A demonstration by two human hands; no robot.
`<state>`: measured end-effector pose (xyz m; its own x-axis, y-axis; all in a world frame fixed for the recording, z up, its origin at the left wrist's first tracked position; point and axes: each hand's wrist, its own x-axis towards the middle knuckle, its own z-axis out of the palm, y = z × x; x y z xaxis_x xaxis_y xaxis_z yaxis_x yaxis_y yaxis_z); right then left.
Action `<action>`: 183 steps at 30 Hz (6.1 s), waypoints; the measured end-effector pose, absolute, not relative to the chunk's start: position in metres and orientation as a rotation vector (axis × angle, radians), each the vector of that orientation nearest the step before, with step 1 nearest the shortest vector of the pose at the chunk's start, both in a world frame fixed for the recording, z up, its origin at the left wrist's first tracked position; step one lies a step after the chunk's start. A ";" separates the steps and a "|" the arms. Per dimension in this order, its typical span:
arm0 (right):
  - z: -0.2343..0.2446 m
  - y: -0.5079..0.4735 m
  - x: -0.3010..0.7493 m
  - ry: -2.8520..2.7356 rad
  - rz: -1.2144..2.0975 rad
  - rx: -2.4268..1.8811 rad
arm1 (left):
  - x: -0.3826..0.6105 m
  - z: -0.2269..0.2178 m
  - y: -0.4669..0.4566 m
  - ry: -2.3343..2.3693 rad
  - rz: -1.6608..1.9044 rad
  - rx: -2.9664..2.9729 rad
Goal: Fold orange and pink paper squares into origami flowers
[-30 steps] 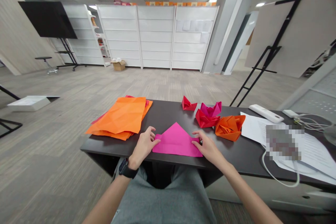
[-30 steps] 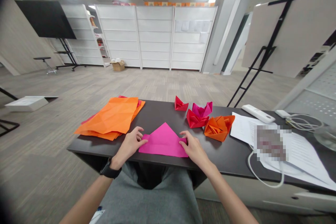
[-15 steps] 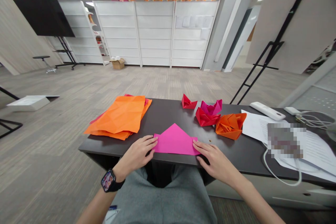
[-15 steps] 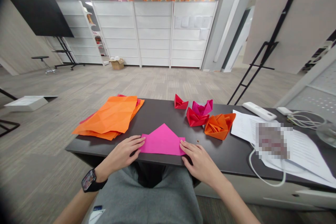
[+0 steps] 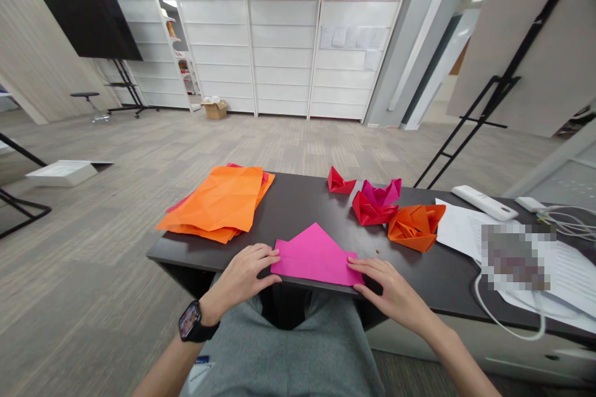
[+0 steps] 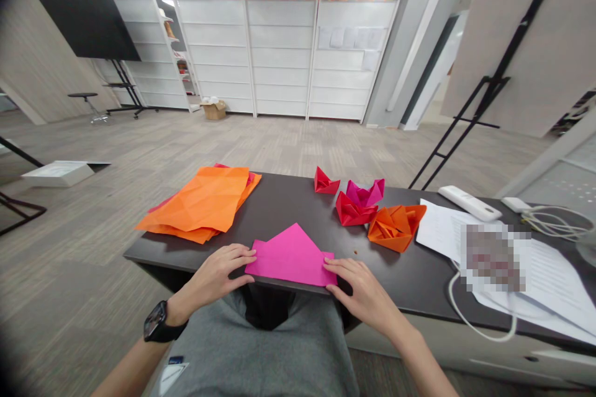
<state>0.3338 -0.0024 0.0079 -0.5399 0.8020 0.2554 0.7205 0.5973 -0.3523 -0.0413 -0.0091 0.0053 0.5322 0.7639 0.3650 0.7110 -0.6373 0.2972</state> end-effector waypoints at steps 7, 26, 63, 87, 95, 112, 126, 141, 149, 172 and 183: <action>0.005 0.004 0.326 -2.247 0.359 -1.252 | -0.042 0.001 -0.009 1.255 0.773 2.652; 0.003 0.034 0.304 -2.099 0.190 -1.476 | -0.010 0.012 0.018 1.654 0.938 2.067; -0.014 -0.013 0.278 -2.510 -0.028 -1.435 | 0.017 0.008 -0.014 1.392 0.464 2.651; -0.008 -0.011 0.275 -2.401 -0.051 -1.441 | -0.031 -0.001 -0.009 1.529 0.480 2.813; -0.004 0.017 0.261 -2.047 0.108 -1.592 | 0.005 0.006 0.000 2.062 0.728 2.366; -0.011 0.029 0.253 -1.870 0.266 -1.704 | 0.010 0.022 0.043 1.916 0.544 2.179; -0.012 0.021 0.249 -1.669 0.335 -1.488 | 0.004 0.030 0.052 1.606 0.639 2.304; -0.007 0.022 0.259 -1.618 0.690 -1.369 | -0.003 0.015 0.023 1.677 1.253 2.166; -0.015 0.029 0.266 -1.576 0.757 -1.329 | -0.014 0.001 0.013 1.664 1.255 1.994; -0.017 0.025 0.265 -1.609 0.486 -1.442 | -0.025 -0.008 0.032 1.580 1.147 1.904; -0.017 0.030 0.270 -1.445 0.679 -1.306 | -0.013 0.002 0.030 1.339 1.167 1.723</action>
<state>0.2702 0.0300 -0.0169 0.1178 0.9432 0.3106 0.3633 0.2502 -0.8975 -0.0130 0.0299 0.0020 0.0800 0.9645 0.2518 0.3812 -0.2630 0.8863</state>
